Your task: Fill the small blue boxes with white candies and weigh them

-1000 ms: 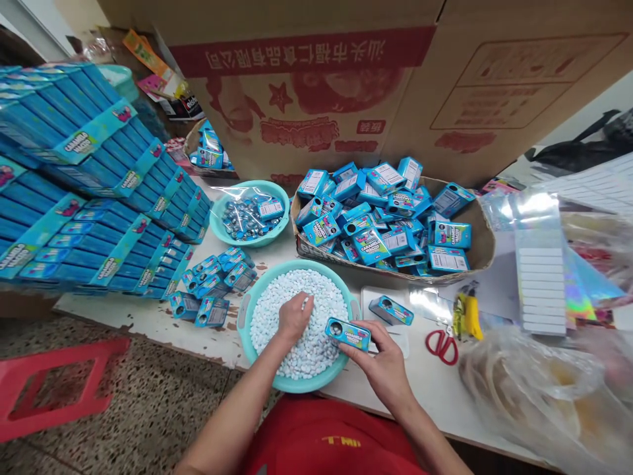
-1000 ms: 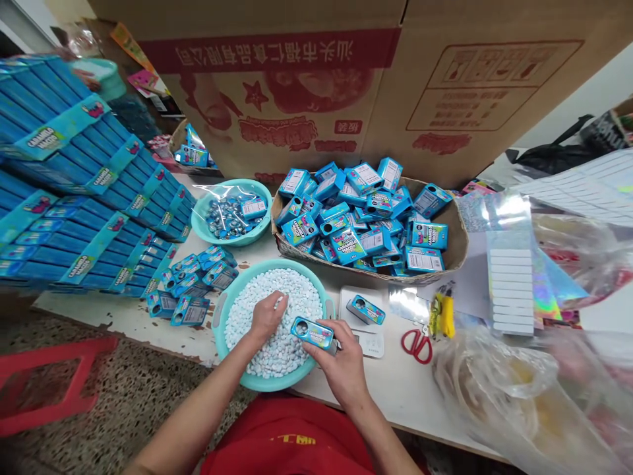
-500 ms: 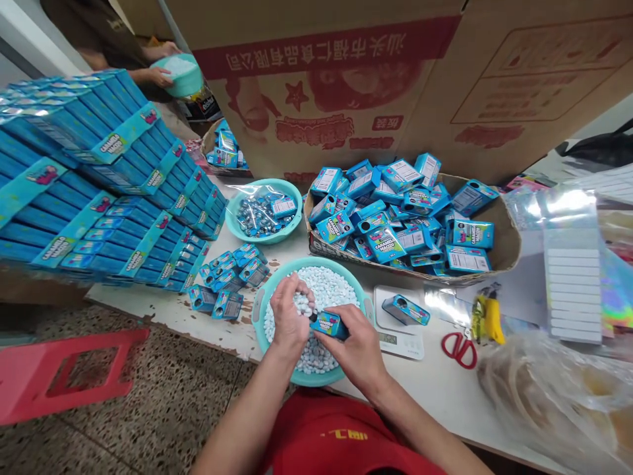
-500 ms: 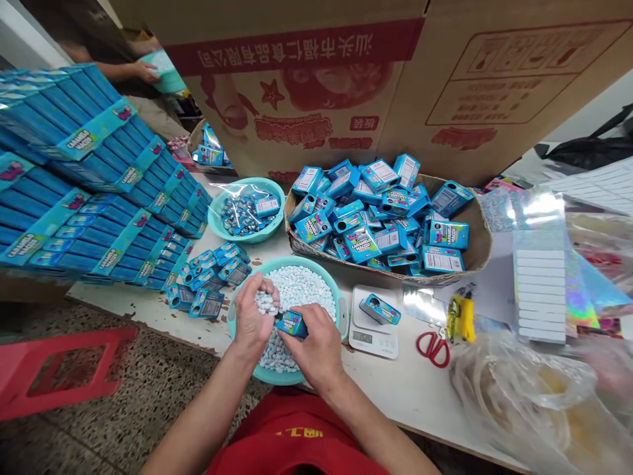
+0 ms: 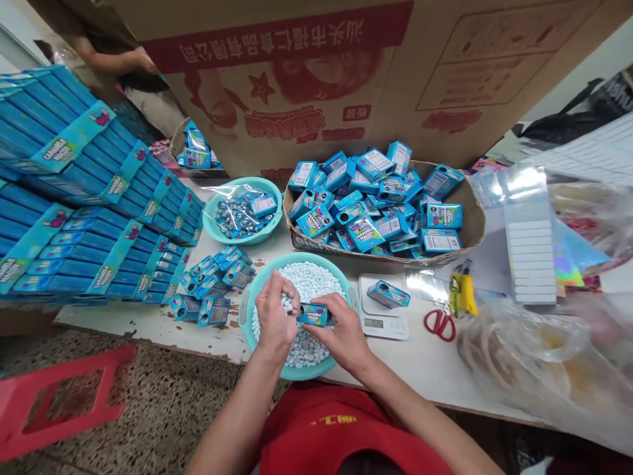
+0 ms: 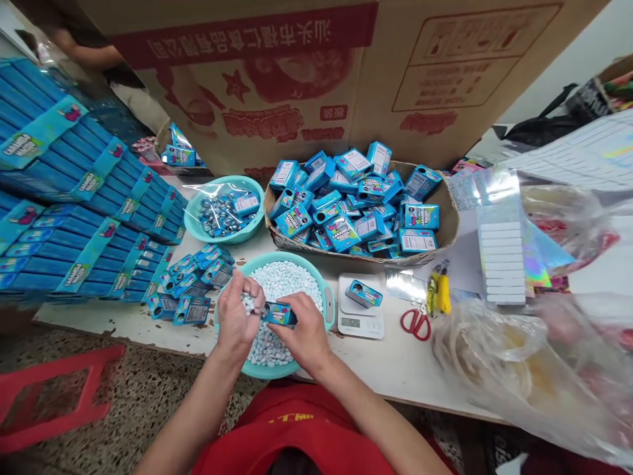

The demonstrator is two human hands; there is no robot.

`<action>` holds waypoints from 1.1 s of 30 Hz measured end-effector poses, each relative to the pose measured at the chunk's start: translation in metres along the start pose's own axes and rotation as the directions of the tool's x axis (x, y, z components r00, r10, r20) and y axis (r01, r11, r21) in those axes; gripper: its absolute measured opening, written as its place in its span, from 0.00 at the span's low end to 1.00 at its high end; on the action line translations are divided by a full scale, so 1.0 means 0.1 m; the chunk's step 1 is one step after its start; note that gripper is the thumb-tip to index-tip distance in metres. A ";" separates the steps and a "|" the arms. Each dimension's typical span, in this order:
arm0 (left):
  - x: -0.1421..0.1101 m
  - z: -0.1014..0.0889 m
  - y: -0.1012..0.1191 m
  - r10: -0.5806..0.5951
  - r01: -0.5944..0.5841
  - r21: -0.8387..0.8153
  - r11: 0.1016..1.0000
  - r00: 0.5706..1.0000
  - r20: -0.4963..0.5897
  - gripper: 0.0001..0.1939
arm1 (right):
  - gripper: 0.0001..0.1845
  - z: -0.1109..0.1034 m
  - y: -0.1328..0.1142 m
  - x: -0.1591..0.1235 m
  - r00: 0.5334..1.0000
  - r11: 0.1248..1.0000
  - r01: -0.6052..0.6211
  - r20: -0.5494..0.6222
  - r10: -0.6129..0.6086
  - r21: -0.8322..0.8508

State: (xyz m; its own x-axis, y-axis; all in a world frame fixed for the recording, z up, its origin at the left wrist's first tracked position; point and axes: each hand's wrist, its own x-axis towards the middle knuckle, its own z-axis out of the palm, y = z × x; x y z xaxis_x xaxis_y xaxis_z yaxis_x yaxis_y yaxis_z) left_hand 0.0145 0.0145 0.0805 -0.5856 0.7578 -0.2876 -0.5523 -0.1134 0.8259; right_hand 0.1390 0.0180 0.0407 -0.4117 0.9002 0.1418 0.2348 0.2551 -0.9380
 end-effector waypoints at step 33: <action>0.58 -0.45 -0.45 -0.528 0.518 -0.106 0.849 0.840 -0.125 0.17 | 0.25 -0.98 1.17 -1.08 0.862 0.942 -0.321 -0.443 0.247 -0.101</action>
State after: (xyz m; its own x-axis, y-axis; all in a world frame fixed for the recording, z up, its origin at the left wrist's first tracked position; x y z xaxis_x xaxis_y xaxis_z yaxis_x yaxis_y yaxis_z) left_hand -0.0208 0.0347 0.0049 -0.2744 0.6164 -0.7381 -0.8348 0.2284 0.5010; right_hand 0.2978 -0.0148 -0.0537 0.0930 0.9952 0.0308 0.4419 -0.0136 -0.8970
